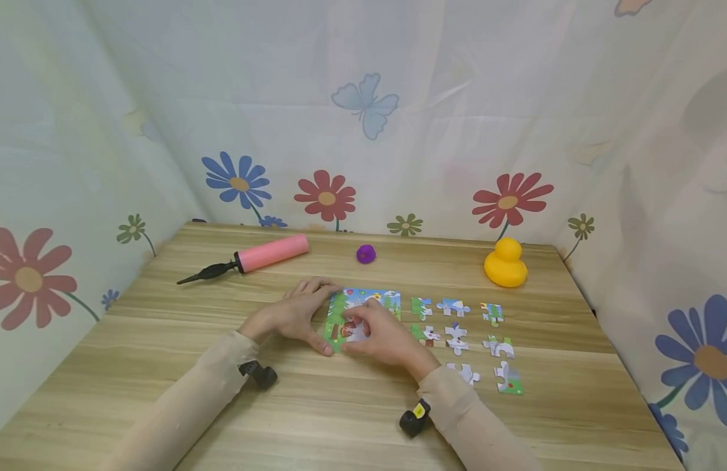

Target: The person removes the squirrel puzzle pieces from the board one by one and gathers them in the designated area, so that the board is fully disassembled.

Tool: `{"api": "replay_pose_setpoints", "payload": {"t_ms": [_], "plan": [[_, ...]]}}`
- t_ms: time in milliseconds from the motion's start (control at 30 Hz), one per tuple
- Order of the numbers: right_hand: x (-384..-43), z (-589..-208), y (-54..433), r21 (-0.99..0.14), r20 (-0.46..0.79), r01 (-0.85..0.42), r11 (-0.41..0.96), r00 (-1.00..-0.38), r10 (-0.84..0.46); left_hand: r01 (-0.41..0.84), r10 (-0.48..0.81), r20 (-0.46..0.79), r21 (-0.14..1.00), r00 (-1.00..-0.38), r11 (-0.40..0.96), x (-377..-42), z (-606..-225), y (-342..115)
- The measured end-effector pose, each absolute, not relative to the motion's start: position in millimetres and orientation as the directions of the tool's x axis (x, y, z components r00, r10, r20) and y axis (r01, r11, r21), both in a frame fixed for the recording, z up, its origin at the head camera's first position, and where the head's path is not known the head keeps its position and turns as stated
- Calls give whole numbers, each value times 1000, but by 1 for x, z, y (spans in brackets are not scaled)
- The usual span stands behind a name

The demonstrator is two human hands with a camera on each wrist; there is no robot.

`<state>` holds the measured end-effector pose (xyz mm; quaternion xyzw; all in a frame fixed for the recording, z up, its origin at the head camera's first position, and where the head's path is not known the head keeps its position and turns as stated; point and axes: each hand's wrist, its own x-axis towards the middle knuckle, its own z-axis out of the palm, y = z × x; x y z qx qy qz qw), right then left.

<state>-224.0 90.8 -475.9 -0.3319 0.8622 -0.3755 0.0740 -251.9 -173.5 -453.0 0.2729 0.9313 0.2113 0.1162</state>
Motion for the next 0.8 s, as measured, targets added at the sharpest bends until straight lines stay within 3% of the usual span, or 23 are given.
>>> {"api": "replay_pose_setpoints", "payload": {"t_ms": [800], "plan": [[-223,-474,89,-723,104,-492,486,-772,-627,458,556,-111,448,-824,768,-253,-452,-173]]}}
